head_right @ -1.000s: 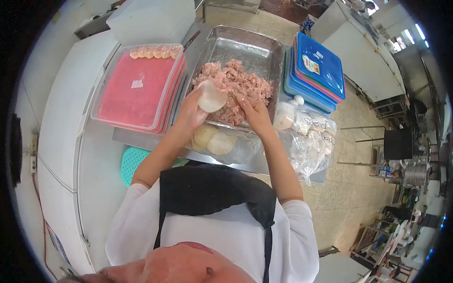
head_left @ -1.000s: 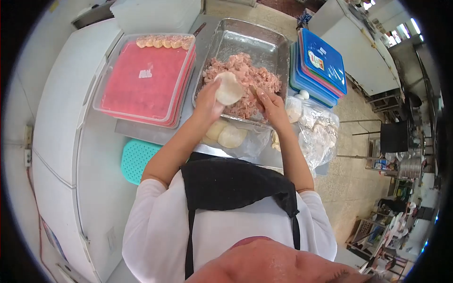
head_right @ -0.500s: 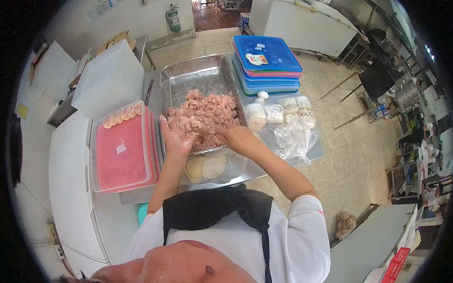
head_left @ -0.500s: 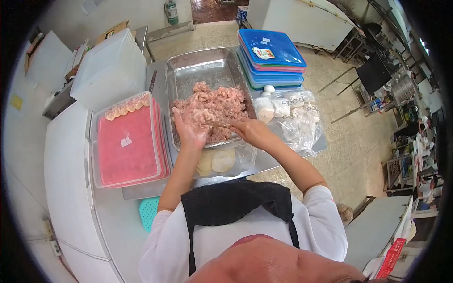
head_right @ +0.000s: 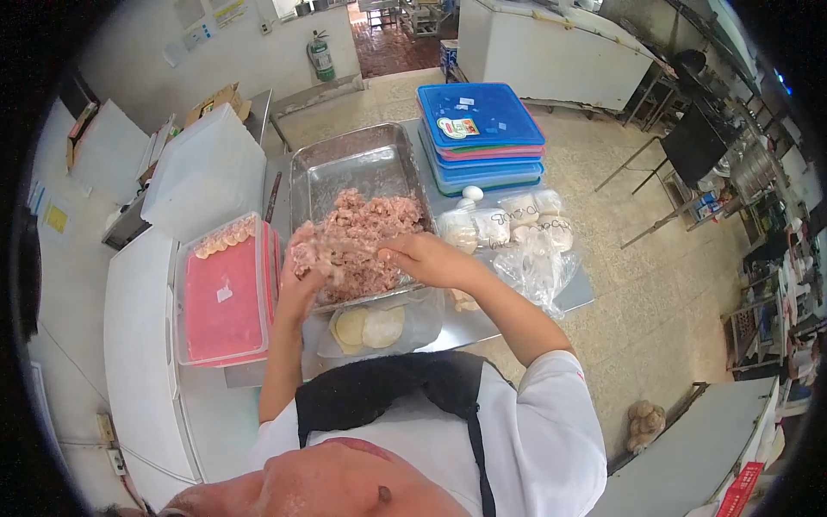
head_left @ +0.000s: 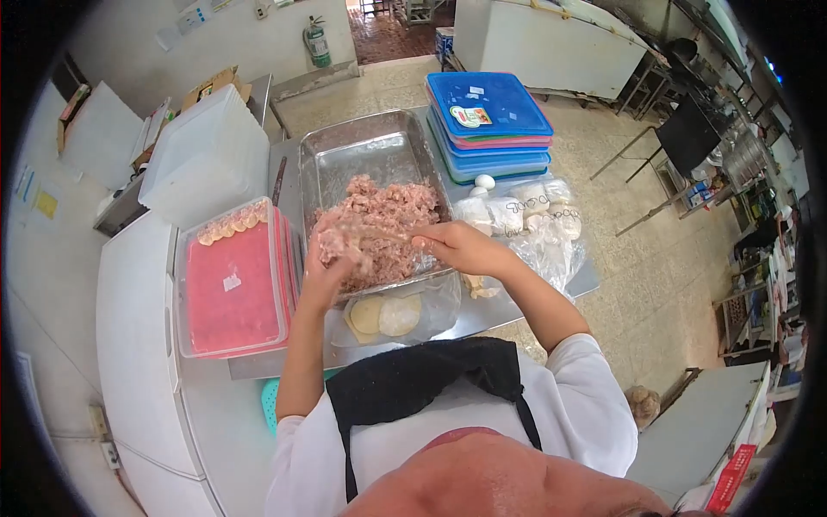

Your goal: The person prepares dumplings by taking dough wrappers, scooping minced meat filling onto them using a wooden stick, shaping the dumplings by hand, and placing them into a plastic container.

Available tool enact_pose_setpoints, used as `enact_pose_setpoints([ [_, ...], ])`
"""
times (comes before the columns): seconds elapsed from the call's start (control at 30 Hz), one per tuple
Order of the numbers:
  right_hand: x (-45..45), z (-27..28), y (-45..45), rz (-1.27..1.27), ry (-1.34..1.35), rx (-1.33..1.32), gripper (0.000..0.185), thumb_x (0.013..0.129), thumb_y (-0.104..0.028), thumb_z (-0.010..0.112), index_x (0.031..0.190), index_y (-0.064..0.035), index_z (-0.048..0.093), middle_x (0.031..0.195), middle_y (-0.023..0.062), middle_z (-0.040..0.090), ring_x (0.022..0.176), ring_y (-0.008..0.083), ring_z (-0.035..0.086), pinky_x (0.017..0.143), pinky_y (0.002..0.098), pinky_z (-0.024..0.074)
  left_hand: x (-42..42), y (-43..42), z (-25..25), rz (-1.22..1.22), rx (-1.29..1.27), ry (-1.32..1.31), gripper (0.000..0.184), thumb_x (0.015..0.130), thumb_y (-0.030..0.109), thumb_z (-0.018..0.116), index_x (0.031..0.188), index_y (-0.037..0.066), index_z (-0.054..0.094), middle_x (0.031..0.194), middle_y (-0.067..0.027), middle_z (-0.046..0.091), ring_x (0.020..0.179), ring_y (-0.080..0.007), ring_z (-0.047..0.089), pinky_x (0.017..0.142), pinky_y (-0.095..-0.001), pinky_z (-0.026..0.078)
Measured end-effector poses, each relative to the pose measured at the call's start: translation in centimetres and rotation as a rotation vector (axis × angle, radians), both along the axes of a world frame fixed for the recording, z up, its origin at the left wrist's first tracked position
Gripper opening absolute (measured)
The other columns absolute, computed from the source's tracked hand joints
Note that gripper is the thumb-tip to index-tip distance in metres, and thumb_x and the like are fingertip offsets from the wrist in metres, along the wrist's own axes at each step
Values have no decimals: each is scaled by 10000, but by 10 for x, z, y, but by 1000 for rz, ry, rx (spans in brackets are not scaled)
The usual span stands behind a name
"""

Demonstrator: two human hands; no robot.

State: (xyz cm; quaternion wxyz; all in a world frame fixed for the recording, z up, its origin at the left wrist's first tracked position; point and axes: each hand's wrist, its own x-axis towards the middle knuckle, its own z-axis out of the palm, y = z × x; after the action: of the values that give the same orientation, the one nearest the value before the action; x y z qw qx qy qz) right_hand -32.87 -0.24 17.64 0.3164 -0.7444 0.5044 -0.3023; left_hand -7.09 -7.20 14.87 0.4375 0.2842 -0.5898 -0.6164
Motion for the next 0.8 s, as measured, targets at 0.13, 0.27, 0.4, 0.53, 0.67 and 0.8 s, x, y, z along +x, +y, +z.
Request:
enact_pose_setpoints([
  [0.13,-9,18,0,159,58,-15,312,948,-250,548,1159,-30,618,964,199,657,892,370,627,778,398,492,-4,-9,0,55,-483,-365,738,682,153,765,1338,20,454,1241,-122,565,1124,-216,561,956,-342,436],
  [0.27,-6,-2,-8,247,86,-11,285,940,-256,547,1143,-78,638,932,191,665,869,368,636,764,423,496,3,-22,-3,-243,-517,-435,473,683,132,760,1122,14,628,1079,-87,653,1004,-186,606,889,-322,463],
  [0.4,-21,-47,-44,268,132,-122,250,906,-237,558,1102,-109,645,925,180,666,825,359,645,737,438,508,-2,-21,-24,-124,-393,-596,349,702,111,721,1030,10,664,972,-74,676,937,-167,620,843,-307,477],
  [0.53,-18,-32,-35,73,466,-345,285,842,-174,583,1118,-111,612,921,159,644,778,335,656,688,429,529,-5,-29,-70,145,-52,-607,284,727,121,741,977,6,669,867,-73,675,788,-141,617,732,-294,496],
  [0.67,-9,-80,-38,108,457,-456,301,820,-159,577,1117,-117,596,896,130,629,757,327,658,627,426,532,-13,-21,-67,178,179,-674,388,751,205,742,1047,-24,643,953,-120,673,897,-193,633,812,-319,501],
  [0.8,-48,-126,-66,25,579,-220,210,851,-185,577,1033,-108,647,868,131,649,807,321,664,666,436,534,-5,-18,-79,230,-120,-744,601,719,275,769,1197,-22,560,1135,-185,616,1099,-282,572,971,-365,430],
])
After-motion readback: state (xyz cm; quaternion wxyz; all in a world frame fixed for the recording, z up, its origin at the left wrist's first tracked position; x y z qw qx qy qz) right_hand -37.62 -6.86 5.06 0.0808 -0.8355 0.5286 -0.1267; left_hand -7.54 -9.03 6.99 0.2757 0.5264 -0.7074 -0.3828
